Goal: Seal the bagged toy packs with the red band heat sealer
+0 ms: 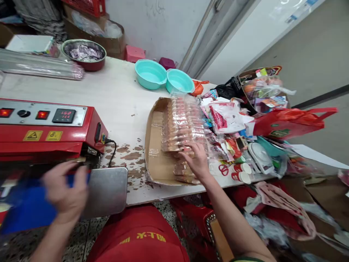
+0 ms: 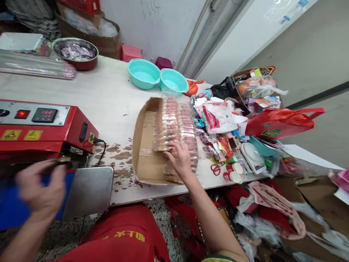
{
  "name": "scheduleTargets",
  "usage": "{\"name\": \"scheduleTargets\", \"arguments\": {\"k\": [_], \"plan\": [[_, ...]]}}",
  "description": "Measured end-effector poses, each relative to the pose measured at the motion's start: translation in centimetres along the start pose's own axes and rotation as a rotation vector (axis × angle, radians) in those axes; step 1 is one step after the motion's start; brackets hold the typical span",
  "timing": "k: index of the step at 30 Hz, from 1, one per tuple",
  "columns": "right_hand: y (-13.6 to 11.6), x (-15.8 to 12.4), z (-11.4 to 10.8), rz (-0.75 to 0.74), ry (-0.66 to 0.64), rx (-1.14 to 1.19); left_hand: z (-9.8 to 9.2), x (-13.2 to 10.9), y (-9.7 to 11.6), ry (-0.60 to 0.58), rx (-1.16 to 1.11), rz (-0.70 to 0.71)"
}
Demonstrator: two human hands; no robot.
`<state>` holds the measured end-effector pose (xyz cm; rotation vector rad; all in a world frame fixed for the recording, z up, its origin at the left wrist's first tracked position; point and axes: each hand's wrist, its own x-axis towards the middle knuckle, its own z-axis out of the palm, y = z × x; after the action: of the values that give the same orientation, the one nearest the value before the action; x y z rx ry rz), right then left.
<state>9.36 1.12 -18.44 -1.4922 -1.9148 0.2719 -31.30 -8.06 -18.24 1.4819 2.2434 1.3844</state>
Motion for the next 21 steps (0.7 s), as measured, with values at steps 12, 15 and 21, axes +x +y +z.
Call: {"name": "scheduleTargets", "arguments": {"k": [12, 15, 21], "plan": [[5.6, 2.1, -2.7, -0.065, -0.279, -0.429, 23.7, -2.8, 16.9, -0.815, 0.168, 0.832], [4.8, 3.6, -4.8, -0.142, -0.303, -0.301, 21.1, 0.3, 17.1, -0.765, 0.119, 0.775], [-1.9, 7.3, -6.9, -0.116, -0.251, 0.386, 14.2, 4.9, 19.8, -0.969, -0.466, 0.268]]}}
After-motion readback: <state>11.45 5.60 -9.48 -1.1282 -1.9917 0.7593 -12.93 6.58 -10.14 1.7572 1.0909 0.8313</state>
